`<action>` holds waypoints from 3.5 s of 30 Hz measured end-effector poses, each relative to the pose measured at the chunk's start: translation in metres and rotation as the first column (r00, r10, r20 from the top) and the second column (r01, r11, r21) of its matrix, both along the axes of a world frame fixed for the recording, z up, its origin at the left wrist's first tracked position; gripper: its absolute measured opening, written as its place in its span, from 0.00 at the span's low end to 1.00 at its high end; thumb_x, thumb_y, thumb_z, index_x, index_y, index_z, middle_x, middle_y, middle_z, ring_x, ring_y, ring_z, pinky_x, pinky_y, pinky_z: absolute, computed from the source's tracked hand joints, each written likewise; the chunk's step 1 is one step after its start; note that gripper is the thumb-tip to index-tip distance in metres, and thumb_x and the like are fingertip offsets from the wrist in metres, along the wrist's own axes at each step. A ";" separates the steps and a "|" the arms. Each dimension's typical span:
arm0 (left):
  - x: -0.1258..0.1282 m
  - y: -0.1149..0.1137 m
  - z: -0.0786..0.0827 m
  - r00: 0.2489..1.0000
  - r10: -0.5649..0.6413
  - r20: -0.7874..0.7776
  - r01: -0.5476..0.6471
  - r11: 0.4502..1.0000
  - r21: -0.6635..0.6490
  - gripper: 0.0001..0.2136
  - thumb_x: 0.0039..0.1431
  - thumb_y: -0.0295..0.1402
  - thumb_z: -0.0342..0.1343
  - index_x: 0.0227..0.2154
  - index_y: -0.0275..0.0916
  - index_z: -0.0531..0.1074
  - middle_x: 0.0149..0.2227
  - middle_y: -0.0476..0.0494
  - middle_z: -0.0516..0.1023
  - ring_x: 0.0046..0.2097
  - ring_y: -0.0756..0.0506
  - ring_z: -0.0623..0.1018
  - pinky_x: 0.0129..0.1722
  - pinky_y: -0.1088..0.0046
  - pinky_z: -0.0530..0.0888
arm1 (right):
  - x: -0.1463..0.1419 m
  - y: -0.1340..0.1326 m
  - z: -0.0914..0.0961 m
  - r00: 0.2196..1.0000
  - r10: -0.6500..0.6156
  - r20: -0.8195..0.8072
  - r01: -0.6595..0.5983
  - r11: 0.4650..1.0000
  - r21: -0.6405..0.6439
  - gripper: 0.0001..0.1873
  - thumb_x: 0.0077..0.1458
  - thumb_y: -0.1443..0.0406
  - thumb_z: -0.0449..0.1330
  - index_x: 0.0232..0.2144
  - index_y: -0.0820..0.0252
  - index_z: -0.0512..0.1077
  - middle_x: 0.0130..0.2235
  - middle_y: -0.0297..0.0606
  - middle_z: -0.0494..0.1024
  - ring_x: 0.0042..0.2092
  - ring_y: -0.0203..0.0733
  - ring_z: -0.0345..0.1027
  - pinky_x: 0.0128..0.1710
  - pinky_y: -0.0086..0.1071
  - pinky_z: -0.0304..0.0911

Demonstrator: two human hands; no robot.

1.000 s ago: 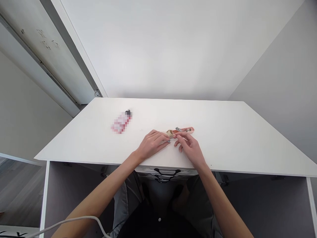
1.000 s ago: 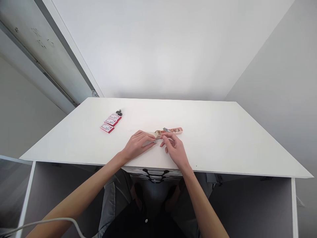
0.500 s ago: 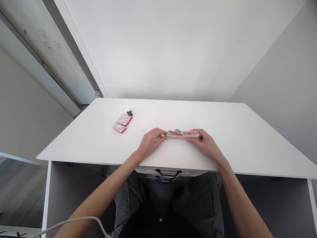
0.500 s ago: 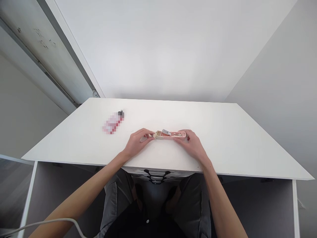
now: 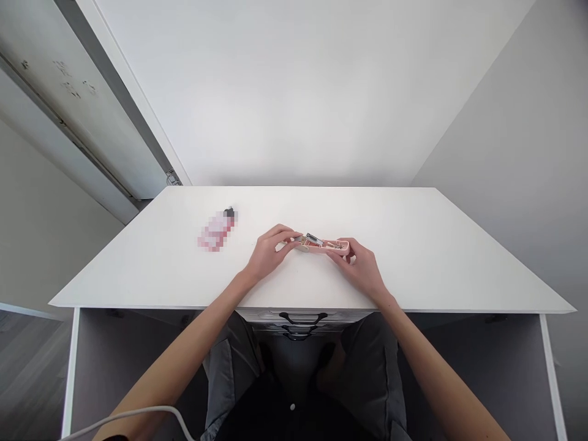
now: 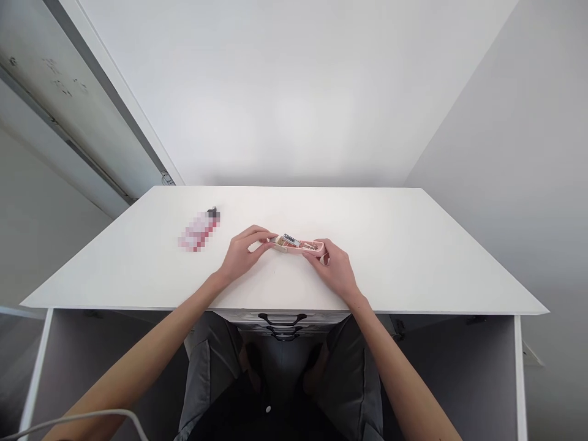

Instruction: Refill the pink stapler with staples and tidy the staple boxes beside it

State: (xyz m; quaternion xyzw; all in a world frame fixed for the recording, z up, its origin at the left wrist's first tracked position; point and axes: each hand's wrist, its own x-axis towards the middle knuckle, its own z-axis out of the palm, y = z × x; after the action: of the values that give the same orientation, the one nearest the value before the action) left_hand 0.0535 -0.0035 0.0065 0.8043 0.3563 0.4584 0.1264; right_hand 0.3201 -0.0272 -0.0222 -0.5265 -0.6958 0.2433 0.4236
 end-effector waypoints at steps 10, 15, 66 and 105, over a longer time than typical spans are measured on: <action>0.017 0.040 0.039 0.858 -0.176 -0.483 0.161 0.984 -0.073 0.11 0.71 0.39 0.55 0.44 0.45 0.82 0.46 0.41 0.81 0.49 0.40 0.78 0.51 0.59 0.72 | 0.002 0.000 -0.001 1.000 0.020 0.023 -0.021 0.999 0.032 0.21 0.63 0.47 0.62 0.48 0.54 0.75 0.42 0.38 0.84 0.29 0.40 0.67 0.33 0.36 0.66; 0.023 0.049 0.054 0.794 -0.226 -0.564 0.162 0.973 -0.162 0.12 0.70 0.41 0.55 0.42 0.46 0.84 0.43 0.43 0.85 0.45 0.40 0.79 0.51 0.60 0.70 | 0.002 0.002 -0.001 0.999 0.032 0.036 -0.033 0.999 0.036 0.21 0.64 0.46 0.60 0.48 0.53 0.74 0.41 0.39 0.84 0.29 0.41 0.69 0.33 0.37 0.66; 0.032 0.057 0.067 0.834 -0.283 -0.474 -0.028 0.836 -0.548 0.10 0.62 0.42 0.61 0.36 0.43 0.84 0.36 0.48 0.86 0.34 0.49 0.80 0.32 0.75 0.70 | 0.003 0.000 -0.002 0.996 0.071 0.048 -0.076 0.992 0.097 0.18 0.65 0.47 0.59 0.47 0.53 0.74 0.41 0.39 0.83 0.30 0.42 0.71 0.33 0.37 0.66; 0.022 0.027 0.054 0.735 -0.147 -0.662 0.114 0.989 -0.094 0.13 0.71 0.39 0.54 0.48 0.45 0.83 0.46 0.44 0.86 0.47 0.41 0.81 0.49 0.62 0.72 | 0.003 0.001 -0.006 0.996 0.067 0.063 -0.078 0.979 0.187 0.14 0.66 0.53 0.62 0.47 0.53 0.73 0.40 0.35 0.83 0.28 0.38 0.69 0.31 0.34 0.66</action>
State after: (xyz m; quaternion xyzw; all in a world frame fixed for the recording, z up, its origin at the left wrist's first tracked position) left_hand 0.0759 0.0239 0.0603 0.9346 0.3314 0.1221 0.0414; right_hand 0.3232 -0.0266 -0.0284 -0.4647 -0.7462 0.1766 0.4428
